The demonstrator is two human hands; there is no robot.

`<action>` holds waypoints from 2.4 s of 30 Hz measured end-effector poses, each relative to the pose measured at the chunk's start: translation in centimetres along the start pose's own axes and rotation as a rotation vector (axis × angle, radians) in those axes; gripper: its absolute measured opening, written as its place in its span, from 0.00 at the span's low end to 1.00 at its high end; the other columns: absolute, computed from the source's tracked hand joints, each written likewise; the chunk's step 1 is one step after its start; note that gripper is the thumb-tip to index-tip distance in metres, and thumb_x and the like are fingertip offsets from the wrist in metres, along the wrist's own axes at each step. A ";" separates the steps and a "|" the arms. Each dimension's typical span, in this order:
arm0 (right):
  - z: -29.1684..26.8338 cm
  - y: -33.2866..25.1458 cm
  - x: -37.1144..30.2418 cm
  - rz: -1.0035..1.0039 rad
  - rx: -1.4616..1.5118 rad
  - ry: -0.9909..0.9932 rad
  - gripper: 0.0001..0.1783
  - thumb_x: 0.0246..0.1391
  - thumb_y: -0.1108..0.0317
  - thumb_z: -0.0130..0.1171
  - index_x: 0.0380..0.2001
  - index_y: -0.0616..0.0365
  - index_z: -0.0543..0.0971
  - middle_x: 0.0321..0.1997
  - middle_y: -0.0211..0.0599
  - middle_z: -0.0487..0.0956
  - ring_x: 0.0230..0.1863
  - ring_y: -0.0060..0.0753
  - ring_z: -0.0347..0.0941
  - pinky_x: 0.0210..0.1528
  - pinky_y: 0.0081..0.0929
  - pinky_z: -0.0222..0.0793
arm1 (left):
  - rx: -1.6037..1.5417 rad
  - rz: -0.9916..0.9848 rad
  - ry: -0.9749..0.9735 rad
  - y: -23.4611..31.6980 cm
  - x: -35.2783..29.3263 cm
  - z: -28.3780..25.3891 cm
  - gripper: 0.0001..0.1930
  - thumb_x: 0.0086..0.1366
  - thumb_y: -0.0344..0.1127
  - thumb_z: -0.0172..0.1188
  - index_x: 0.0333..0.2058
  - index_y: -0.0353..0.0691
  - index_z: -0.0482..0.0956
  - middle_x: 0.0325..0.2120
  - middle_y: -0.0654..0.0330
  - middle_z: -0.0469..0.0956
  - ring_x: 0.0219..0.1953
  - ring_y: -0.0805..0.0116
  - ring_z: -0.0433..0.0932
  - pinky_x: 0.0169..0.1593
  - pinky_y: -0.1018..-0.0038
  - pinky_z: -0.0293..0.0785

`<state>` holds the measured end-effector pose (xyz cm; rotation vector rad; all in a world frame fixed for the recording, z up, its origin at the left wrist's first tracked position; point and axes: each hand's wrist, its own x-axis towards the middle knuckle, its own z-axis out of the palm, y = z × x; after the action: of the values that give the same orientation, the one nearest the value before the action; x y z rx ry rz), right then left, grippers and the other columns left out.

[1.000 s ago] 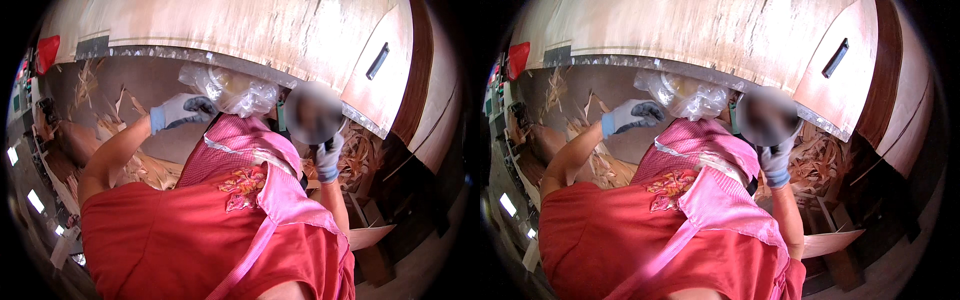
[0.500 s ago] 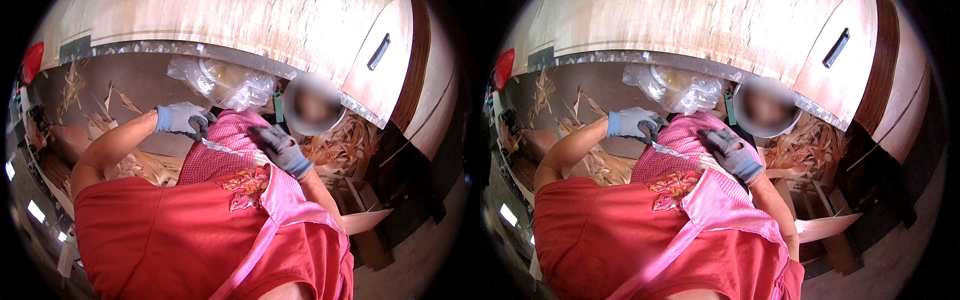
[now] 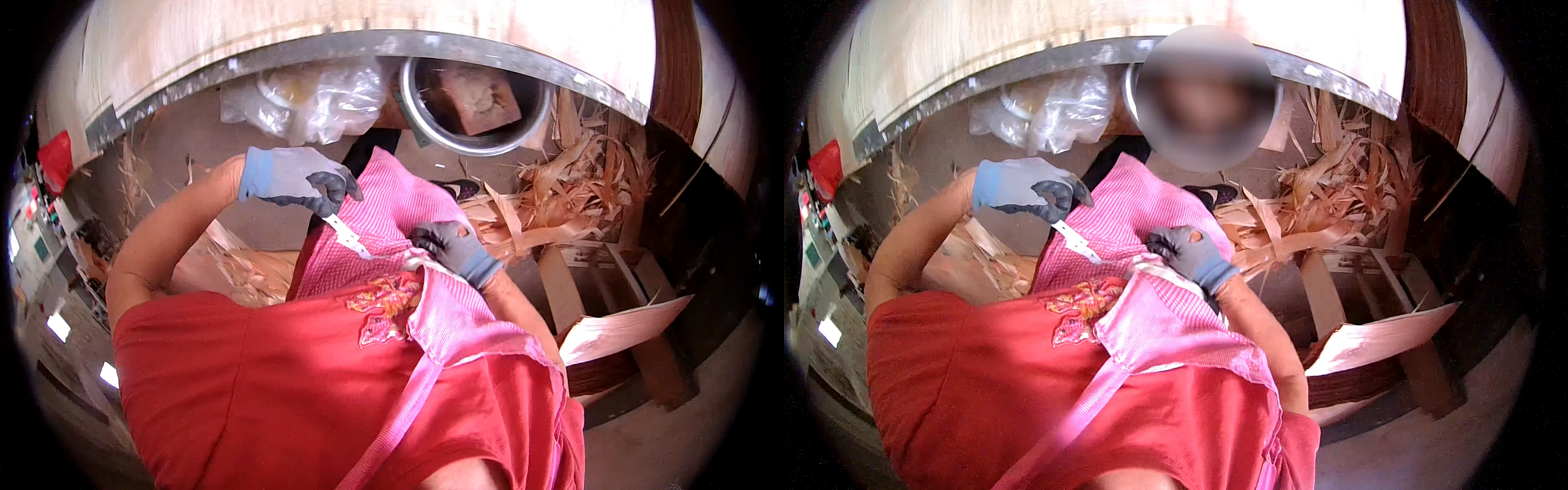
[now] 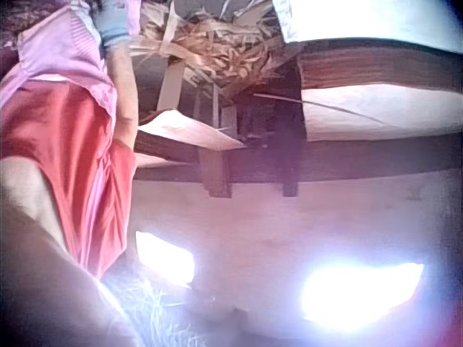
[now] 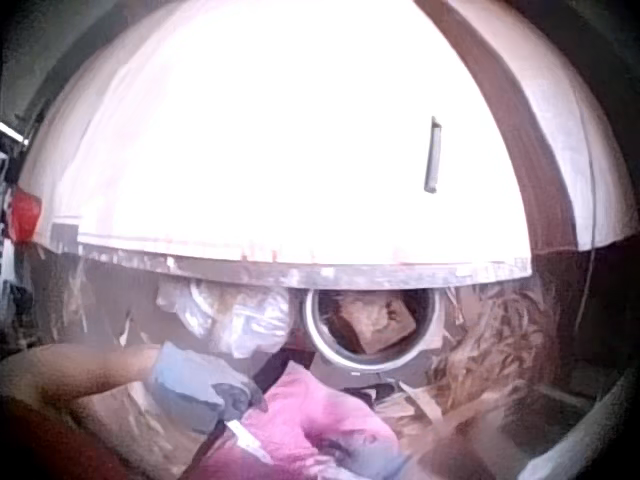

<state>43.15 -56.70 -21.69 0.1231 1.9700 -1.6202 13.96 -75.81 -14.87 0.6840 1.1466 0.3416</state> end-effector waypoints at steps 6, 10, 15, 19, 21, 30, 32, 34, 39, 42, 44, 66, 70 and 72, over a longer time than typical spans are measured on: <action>-1.7 1.7 -3.5 0.042 -0.183 0.236 0.13 0.53 0.62 0.59 0.40 0.55 0.78 0.33 0.47 0.78 0.36 0.50 0.74 0.38 0.39 0.70 | -0.443 0.200 -0.085 3.8 3.8 -1.3 0.13 0.56 0.37 0.64 0.36 0.34 0.81 0.47 0.51 0.78 0.51 0.62 0.73 0.56 0.68 0.66; -2.1 2.8 -5.6 0.003 -0.162 0.294 0.21 0.53 0.58 0.59 0.47 0.58 0.75 0.41 0.46 0.76 0.42 0.49 0.69 0.46 0.40 0.68 | -0.549 0.190 0.150 9.1 6.7 -1.6 0.19 0.64 0.37 0.59 0.50 0.33 0.75 0.46 0.53 0.78 0.48 0.65 0.77 0.50 0.71 0.73; -6.1 2.5 -8.3 0.272 0.420 0.778 0.29 0.53 0.74 0.60 0.59 0.60 0.68 0.43 0.40 0.77 0.44 0.26 0.74 0.48 0.23 0.70 | -0.751 0.454 0.325 11.5 13.6 2.1 0.12 0.65 0.33 0.61 0.43 0.34 0.74 0.34 0.61 0.78 0.36 0.74 0.79 0.38 0.72 0.83; -10.6 0.9 -9.5 -0.005 0.927 0.839 0.33 0.54 0.74 0.61 0.63 0.59 0.63 0.44 0.33 0.75 0.43 0.21 0.72 0.47 0.19 0.69 | -0.629 0.488 0.280 15.5 15.5 2.0 0.10 0.64 0.32 0.61 0.41 0.34 0.74 0.34 0.59 0.78 0.35 0.72 0.79 0.35 0.72 0.84; -12.4 -1.3 -9.2 -0.066 0.902 0.880 0.35 0.54 0.73 0.62 0.64 0.60 0.61 0.45 0.34 0.75 0.43 0.21 0.72 0.47 0.20 0.69 | -0.547 0.499 0.291 17.4 14.9 1.5 0.10 0.65 0.32 0.61 0.40 0.34 0.74 0.34 0.59 0.78 0.36 0.73 0.79 0.34 0.73 0.84; -15.4 -10.1 -2.5 -0.283 0.691 1.074 0.32 0.52 0.83 0.59 0.61 0.62 0.65 0.34 0.27 0.73 0.36 0.15 0.68 0.40 0.15 0.67 | -0.368 0.330 0.349 18.6 9.3 -2.2 0.09 0.63 0.33 0.60 0.39 0.36 0.75 0.25 0.60 0.80 0.24 0.77 0.78 0.21 0.79 0.74; -15.2 -12.1 -1.3 -0.284 0.552 1.111 0.33 0.52 0.83 0.58 0.62 0.60 0.65 0.32 0.24 0.73 0.32 0.13 0.66 0.36 0.14 0.65 | -0.342 0.380 0.382 18.1 7.9 -3.4 0.09 0.62 0.31 0.60 0.39 0.34 0.75 0.27 0.59 0.81 0.25 0.77 0.79 0.25 0.79 0.75; -15.4 -13.2 -0.2 -0.314 0.402 1.120 0.36 0.50 0.85 0.60 0.63 0.59 0.64 0.34 0.25 0.72 0.33 0.14 0.66 0.38 0.14 0.66 | -0.434 0.311 0.322 18.0 5.6 -5.0 0.18 0.60 0.30 0.63 0.48 0.32 0.72 0.29 0.58 0.81 0.27 0.75 0.80 0.31 0.79 0.77; -17.2 -16.7 1.5 -0.369 0.110 1.055 0.40 0.49 0.84 0.63 0.65 0.58 0.61 0.37 0.27 0.73 0.37 0.16 0.69 0.42 0.15 0.67 | -0.326 0.461 0.340 16.1 4.1 -8.0 0.23 0.60 0.35 0.67 0.51 0.32 0.73 0.36 0.61 0.81 0.37 0.77 0.79 0.42 0.79 0.75; -20.4 -18.9 3.3 -0.369 -0.017 1.070 0.35 0.53 0.77 0.62 0.64 0.60 0.64 0.31 0.32 0.75 0.31 0.19 0.71 0.37 0.19 0.69 | -0.354 0.532 0.371 16.2 3.1 -10.0 0.14 0.62 0.36 0.64 0.41 0.30 0.77 0.29 0.57 0.83 0.21 0.77 0.77 0.24 0.83 0.72; -23.5 -19.3 4.1 -0.302 -0.141 1.088 0.31 0.55 0.73 0.62 0.62 0.62 0.66 0.28 0.36 0.76 0.28 0.23 0.73 0.34 0.23 0.70 | -0.402 0.412 0.363 18.3 1.1 -12.3 0.13 0.63 0.37 0.64 0.41 0.33 0.78 0.26 0.56 0.82 0.20 0.75 0.77 0.25 0.80 0.73; -53.5 -12.3 28.4 -0.167 -0.838 1.411 0.39 0.44 0.57 0.66 0.60 0.51 0.66 0.53 0.41 0.72 0.56 0.46 0.65 0.56 0.43 0.59 | -0.352 0.382 1.023 30.6 6.6 -41.7 0.10 0.62 0.40 0.61 0.37 0.41 0.81 0.21 0.58 0.79 0.12 0.77 0.65 0.17 0.80 0.59; -53.0 -12.9 27.9 -0.169 -0.722 1.338 0.52 0.44 0.61 0.66 0.70 0.56 0.50 0.60 0.47 0.68 0.63 0.49 0.61 0.62 0.45 0.54 | -0.369 0.318 0.954 32.0 9.6 -44.6 0.08 0.64 0.37 0.58 0.36 0.39 0.80 0.21 0.60 0.79 0.12 0.78 0.65 0.17 0.80 0.61; -53.1 -13.1 27.9 -0.191 -0.680 1.296 0.53 0.46 0.64 0.64 0.71 0.55 0.45 0.65 0.49 0.64 0.69 0.51 0.55 0.65 0.47 0.50 | -0.337 0.309 0.938 32.7 11.0 -45.8 0.09 0.64 0.39 0.58 0.37 0.40 0.81 0.20 0.63 0.77 0.12 0.80 0.65 0.16 0.83 0.59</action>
<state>-5.19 -18.96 -18.71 0.9075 3.4556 -0.8302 -20.72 -30.23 -12.39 0.3866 1.8029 1.1746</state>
